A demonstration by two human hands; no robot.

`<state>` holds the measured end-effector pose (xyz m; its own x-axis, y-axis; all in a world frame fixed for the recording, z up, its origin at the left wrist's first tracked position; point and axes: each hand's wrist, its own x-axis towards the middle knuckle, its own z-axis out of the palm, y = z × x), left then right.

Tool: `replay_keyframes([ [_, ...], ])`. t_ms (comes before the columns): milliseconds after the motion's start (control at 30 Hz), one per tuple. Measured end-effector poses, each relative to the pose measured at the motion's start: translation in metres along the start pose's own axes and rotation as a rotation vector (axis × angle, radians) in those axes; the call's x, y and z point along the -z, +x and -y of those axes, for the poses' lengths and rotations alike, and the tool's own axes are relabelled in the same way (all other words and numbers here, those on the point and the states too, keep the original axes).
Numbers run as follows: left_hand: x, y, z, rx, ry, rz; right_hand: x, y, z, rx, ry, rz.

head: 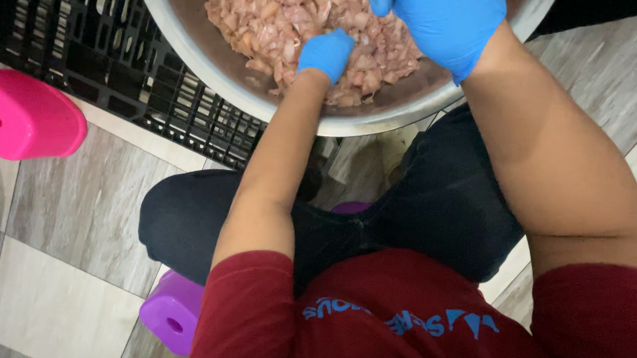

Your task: The person sits on the floor with a large metal bowl of raw cubed meat in front of them. They take handfuls of bamboo skewers in one hand, pick up pieces of meat with the other, and thread the meat onto the skewers one piece at a time, placing finished skewers aside.

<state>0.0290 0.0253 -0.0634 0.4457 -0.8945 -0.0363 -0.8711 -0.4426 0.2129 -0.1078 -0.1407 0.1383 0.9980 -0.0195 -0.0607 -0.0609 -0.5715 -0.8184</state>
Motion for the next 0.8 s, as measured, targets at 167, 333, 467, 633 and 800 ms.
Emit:
replay_keyframes([
  [167,0.019,0.010,0.018,0.262,-0.678,-0.114,0.028,-0.001,-0.020,-0.123,-0.143,0.043],
  [333,0.043,0.033,0.032,0.315,-2.186,-0.258,0.059,0.004,-0.037,-0.294,-0.299,0.171],
  [467,0.042,0.025,0.031,-0.308,-2.868,-0.374,0.054,0.018,-0.019,-0.334,-0.348,0.229],
  [633,0.036,0.025,0.010,-0.307,-2.992,-0.775,0.037,0.027,0.029,-0.572,-0.371,0.211],
  [800,0.050,0.030,0.011,-0.295,-2.981,-0.793,0.043,0.028,0.053,-0.302,-0.357,0.154],
])
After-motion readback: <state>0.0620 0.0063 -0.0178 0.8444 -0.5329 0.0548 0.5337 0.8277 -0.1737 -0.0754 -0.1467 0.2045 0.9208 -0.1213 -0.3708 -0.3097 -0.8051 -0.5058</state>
